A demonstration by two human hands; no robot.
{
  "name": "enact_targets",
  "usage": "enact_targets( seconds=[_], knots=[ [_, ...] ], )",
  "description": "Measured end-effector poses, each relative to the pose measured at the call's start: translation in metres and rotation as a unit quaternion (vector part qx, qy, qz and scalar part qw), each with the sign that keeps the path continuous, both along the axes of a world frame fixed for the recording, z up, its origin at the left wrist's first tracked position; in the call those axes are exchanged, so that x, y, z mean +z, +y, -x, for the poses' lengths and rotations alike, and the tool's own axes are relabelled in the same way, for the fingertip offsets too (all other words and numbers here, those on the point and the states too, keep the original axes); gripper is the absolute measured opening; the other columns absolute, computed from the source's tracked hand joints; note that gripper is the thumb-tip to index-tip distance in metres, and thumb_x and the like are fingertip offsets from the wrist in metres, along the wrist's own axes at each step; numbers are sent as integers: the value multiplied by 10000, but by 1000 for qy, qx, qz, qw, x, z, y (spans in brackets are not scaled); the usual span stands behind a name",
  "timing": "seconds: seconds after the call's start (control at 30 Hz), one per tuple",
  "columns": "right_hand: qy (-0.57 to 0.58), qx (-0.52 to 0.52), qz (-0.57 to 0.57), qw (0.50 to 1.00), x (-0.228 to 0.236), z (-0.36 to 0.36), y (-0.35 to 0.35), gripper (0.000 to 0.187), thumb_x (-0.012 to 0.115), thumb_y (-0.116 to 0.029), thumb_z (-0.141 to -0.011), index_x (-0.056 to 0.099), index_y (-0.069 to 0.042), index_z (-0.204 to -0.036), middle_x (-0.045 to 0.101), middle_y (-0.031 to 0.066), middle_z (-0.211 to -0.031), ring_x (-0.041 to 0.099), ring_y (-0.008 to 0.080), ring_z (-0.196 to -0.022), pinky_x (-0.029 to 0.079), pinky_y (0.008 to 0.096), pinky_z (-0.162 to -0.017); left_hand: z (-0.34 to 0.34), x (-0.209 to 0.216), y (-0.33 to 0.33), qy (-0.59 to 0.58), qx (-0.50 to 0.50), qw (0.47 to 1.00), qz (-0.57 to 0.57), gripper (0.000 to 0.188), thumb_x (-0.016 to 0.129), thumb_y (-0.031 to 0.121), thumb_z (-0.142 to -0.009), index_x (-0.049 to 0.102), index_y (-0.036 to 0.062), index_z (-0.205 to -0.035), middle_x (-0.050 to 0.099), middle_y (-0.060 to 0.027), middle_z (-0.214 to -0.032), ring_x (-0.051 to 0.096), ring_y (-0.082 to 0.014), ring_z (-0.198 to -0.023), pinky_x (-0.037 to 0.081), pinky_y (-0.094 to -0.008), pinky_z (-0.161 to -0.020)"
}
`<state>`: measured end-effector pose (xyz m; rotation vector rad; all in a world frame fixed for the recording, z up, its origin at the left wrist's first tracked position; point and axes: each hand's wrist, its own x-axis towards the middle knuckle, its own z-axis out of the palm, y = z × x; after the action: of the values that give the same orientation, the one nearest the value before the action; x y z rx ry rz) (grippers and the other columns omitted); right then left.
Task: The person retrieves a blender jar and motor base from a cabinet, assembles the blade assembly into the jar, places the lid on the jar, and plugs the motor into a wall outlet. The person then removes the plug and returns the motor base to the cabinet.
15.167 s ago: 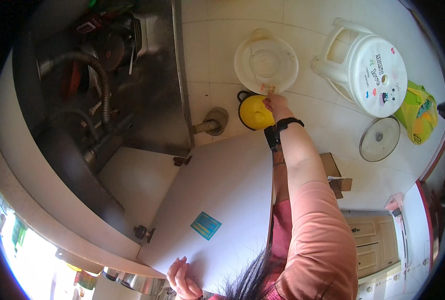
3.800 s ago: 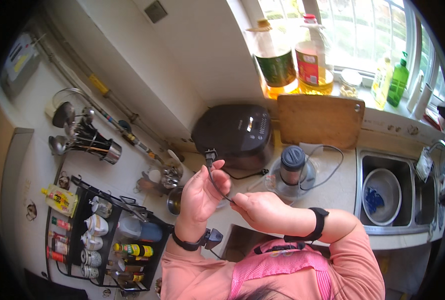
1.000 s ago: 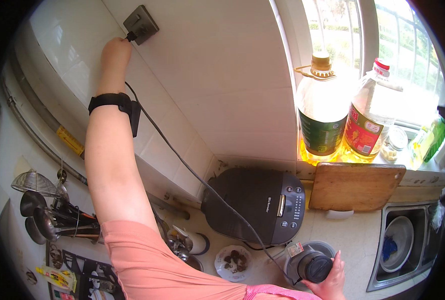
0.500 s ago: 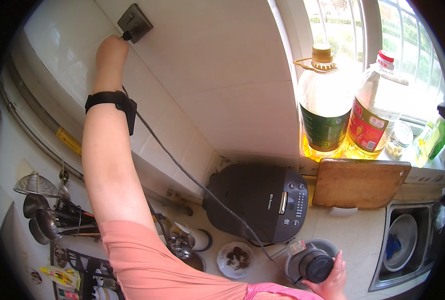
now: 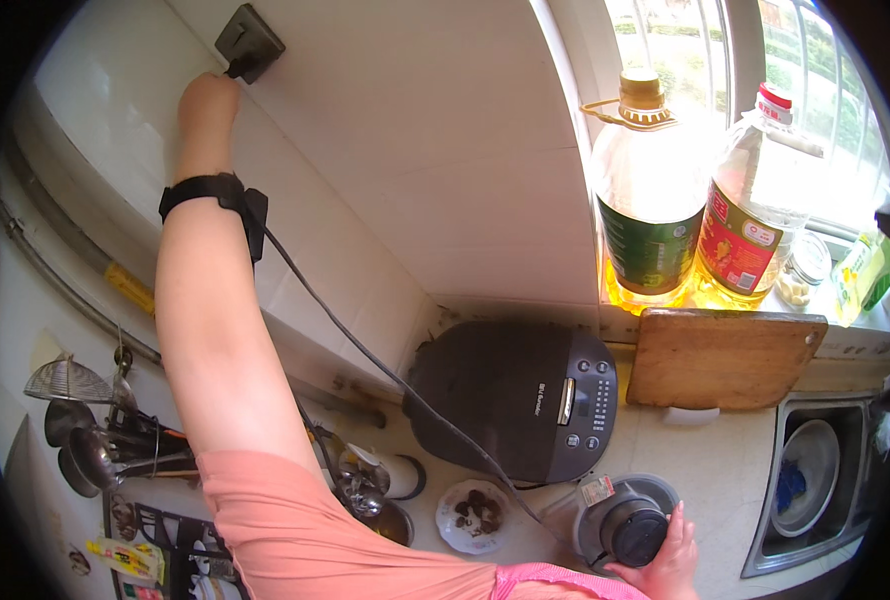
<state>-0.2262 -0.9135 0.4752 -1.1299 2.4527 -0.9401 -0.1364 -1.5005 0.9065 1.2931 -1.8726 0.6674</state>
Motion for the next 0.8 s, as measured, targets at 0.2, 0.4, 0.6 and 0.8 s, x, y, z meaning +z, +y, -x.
enact_targets(
  seconds=[0.2, 0.4, 0.6, 0.8],
  knots=[
    [45, -4, 17, 999, -6, -2, -1, 1253, 874, -499, -466, 241, 21, -1414, 540, 283, -1053, 550, 443, -875, 482, 482, -743, 5, 2, -7, 3, -17, 1000, 17, 302, 484, 223, -834, 666, -13, -880, 633, -257, -972, 588, -432, -913, 466, -479, -776],
    [26, -8, 26, 999, -5, -3, 1, 1259, 877, -492, -465, 235, 42, -1408, 534, 295, -1071, 541, 451, -907, 468, 492, -781, 10, 1, -12, -5, -10, 999, 45, 289, 494, 206, -823, 655, -28, -876, 630, -270, -957, 582, -445, -916, 468, -483, -774],
    [15, -9, 15, 1000, 5, -5, -3, 1226, 879, -446, -501, 224, 50, -1411, 531, 303, -1091, 534, 460, -932, 462, 488, -802, 4, -11, -8, 4, -18, 1000, 24, 375, 471, 277, -897, 598, -35, -1061, 657, -214, -915, 620, -370, -868, 481, -429, -749],
    [-3, -3, 4, 1000, -2, -5, 3, 1241, 884, -419, -507, 188, 53, -1420, 508, 310, -1150, 529, 460, -975, 470, 475, -814, 1, -9, 9, 144, -113, 977, -111, 431, 494, 298, -898, 560, -22, -1179, 643, -234, -1000, 631, -361, -911, 495, -412, -776]
  ],
)
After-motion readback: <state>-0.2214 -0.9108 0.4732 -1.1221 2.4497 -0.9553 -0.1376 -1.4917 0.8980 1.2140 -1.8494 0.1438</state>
